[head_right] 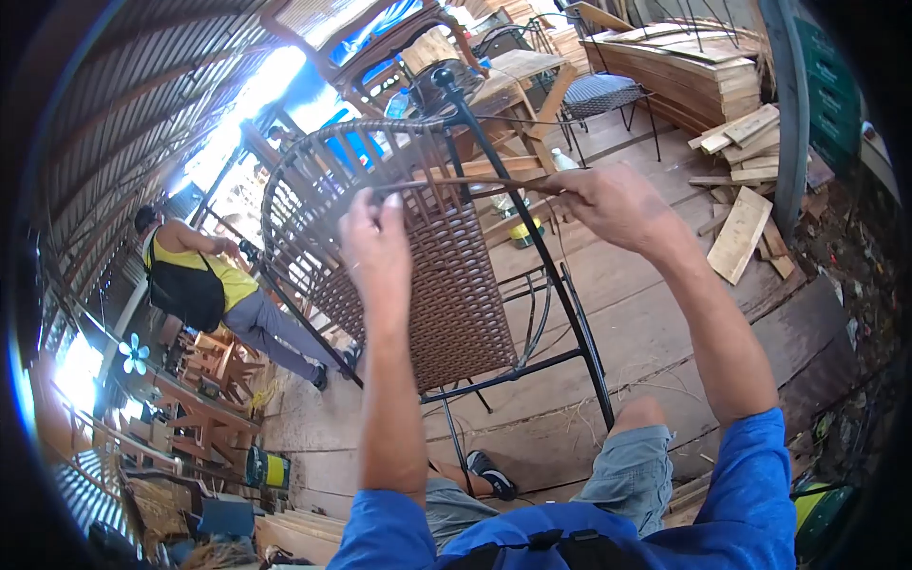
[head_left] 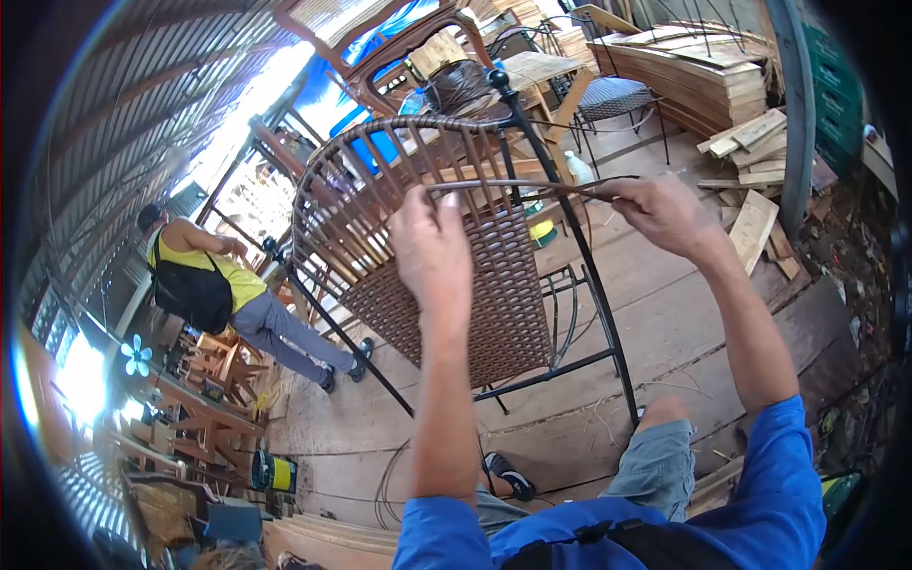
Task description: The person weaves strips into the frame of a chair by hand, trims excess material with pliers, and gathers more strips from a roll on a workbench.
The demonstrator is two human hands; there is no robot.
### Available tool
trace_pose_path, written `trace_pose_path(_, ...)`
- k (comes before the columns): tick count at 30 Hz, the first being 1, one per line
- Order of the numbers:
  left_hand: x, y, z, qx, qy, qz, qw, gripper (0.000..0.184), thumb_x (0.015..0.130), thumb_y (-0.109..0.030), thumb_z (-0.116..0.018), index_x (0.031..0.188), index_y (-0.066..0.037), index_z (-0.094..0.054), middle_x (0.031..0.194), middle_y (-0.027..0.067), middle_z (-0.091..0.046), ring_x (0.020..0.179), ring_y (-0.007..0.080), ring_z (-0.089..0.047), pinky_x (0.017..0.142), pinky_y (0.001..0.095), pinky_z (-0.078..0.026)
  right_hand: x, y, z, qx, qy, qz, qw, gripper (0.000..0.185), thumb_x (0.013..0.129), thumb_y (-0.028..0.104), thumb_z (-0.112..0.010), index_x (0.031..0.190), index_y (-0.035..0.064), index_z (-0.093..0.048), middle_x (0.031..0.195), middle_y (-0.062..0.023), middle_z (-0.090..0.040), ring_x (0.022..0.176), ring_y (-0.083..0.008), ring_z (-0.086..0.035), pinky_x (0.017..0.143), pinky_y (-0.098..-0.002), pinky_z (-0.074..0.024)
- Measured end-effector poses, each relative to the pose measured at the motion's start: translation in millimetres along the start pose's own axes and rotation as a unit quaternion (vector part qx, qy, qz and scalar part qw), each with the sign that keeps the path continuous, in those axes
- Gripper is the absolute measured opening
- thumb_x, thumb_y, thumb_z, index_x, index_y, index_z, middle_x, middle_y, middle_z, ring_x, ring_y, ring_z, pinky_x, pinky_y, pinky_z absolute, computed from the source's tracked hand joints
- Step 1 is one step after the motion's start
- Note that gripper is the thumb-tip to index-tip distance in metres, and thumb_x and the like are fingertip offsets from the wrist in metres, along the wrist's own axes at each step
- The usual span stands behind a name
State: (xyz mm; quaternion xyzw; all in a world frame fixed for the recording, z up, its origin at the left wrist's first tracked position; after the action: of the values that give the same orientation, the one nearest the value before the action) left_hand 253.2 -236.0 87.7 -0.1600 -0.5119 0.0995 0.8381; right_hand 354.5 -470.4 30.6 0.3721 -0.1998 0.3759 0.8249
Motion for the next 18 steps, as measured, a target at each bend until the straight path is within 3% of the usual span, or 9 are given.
trace_pose_path(1,-2.8,-1.6,-0.9,0.015,-0.01,0.02,1.0,0.033,0.087,-0.025,-0.06,0.109,-0.001,-0.056,0.097,0.0139,-0.055,0.088,0.0298,-0.055,0.077,0.0413,-0.044,0.1,1.0,1.9,-0.021,-0.031,0.048,0.998,0.024,0.082,0.004,-0.055,0.104,0.0063,-0.064,0.068,-0.0162,-0.058,0.059,-0.0294,-0.058,0.058,-0.0378,-0.045)
trace_pose_path(4,-7.6,-0.9,-1.0,-0.057,-0.116,0.048,0.991,0.03,0.087,-0.027,-0.061,0.102,-0.001,-0.057,0.092,0.0143,-0.055,0.079,0.0299,-0.057,0.071,0.0407,-0.046,-5.6,-0.5,5.7,0.009,-0.015,0.024,1.0,0.025,0.079,0.007,-0.053,0.101,0.006,-0.065,0.075,-0.0202,-0.06,0.068,-0.0363,-0.059,0.062,-0.0419,-0.0457)
trace_pose_path(6,-11.8,6.0,-15.7,-0.089,-0.033,0.121,0.988,0.028,0.087,-0.028,-0.061,0.098,-0.002,-0.058,0.091,0.0135,-0.055,0.079,0.0295,-0.057,0.071,0.0412,-0.046,-6.6,1.1,7.4,0.015,-0.02,0.032,0.999,0.025,0.079,0.007,-0.052,0.099,0.0028,-0.065,0.068,-0.0206,-0.057,0.061,-0.036,-0.057,0.057,-0.0404,-0.0432)
trace_pose_path(8,-9.7,1.3,-23.7,-0.024,-0.038,0.082,0.996,0.027,0.086,-0.028,-0.062,0.094,-0.003,-0.057,0.09,0.0123,-0.055,0.08,0.03,-0.058,0.071,0.0423,-0.046,-7.9,-1.8,8.4,0.032,-0.058,0.085,0.994,0.025,0.078,0.006,-0.051,0.098,0.0011,-0.065,0.064,-0.0206,-0.055,0.056,-0.0339,-0.055,0.054,-0.0388,-0.042)
trace_pose_path(10,-3.9,-2.5,-25.9,0.017,-0.019,0.087,0.996,0.026,0.086,-0.028,-0.062,0.093,-0.004,-0.057,0.09,0.0126,-0.055,0.082,0.0305,-0.058,0.071,0.0429,-0.046,-9.1,-6.9,12.1,0.027,-0.038,0.05,0.998,0.026,0.078,0.006,-0.05,0.099,0.0003,-0.065,0.06,-0.02,-0.052,0.051,-0.0298,-0.053,0.053,-0.0371,-0.0411)
trace_pose_path(11,-6.3,-7.3,-24.0,-0.012,-0.092,0.033,0.995,0.029,0.084,-0.032,-0.063,0.09,-0.003,-0.061,0.082,0.0134,-0.059,0.076,0.0324,-0.058,0.072,0.0429,-0.045,-11.0,-9.5,10.8,0.025,-0.022,0.032,0.999,0.026,0.078,0.005,-0.049,0.099,-0.0002,-0.065,0.059,-0.0197,-0.05,0.049,-0.0278,-0.052,0.052,-0.0362,-0.0406)
trace_pose_path(12,-7.2,-6.7,-26.1,0.001,-0.063,0.069,0.996,0.026,0.086,-0.028,-0.062,0.092,-0.004,-0.058,0.094,0.0131,-0.057,0.085,0.032,-0.058,0.071,0.044,-0.046,-15.1,-12.7,6.5,0.028,-0.009,0.022,0.999,0.026,0.078,0.005,-0.049,0.099,-0.0002,-0.065,0.058,-0.0192,-0.05,0.048,-0.026,-0.051,0.051,-0.0358,-0.0404)
trace_pose_path(14,-10.9,8.0,-24.1,-0.038,-0.116,0.101,0.987,0.027,0.085,-0.029,-0.063,0.086,-0.003,-0.057,0.092,0.0125,-0.058,0.084,0.0327,-0.058,0.07,0.0448,-0.045,-12.1,-21.1,9.6,0.027,-0.008,0.009,1.0,0.027,0.078,0.005,-0.049,0.1,-0.0002,-0.065,0.057,-0.0183,-0.048,0.047,-0.0224,-0.048,0.051,-0.0348,-0.0399)
trace_pose_path(18,1.1,13.2,-23.8,-0.011,-0.066,0.132,0.989,0.03,0.083,-0.031,-0.065,0.079,-0.003,-0.057,0.087,0.0136,-0.059,0.082,0.0338,-0.059,0.07,0.0454,-0.045,-7.8,-20.7,4.4,0.056,0.032,-0.045,0.997,0.024,0.079,0.003,-0.05,0.1,-0.0039,-0.062,0.064,-0.0107,-0.05,0.057,-0.0128,-0.043,0.053,-0.0298,-0.0369)
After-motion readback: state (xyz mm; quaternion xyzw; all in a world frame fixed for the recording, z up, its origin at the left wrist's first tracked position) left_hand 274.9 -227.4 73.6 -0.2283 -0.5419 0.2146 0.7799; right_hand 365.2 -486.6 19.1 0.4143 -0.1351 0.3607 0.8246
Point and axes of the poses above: each hand's wrist, its own x-axis towards the middle knuckle, its own z-axis out of the back of the hand, y = z × x, the point moved 8 cm from there along x, towards the middle knuckle
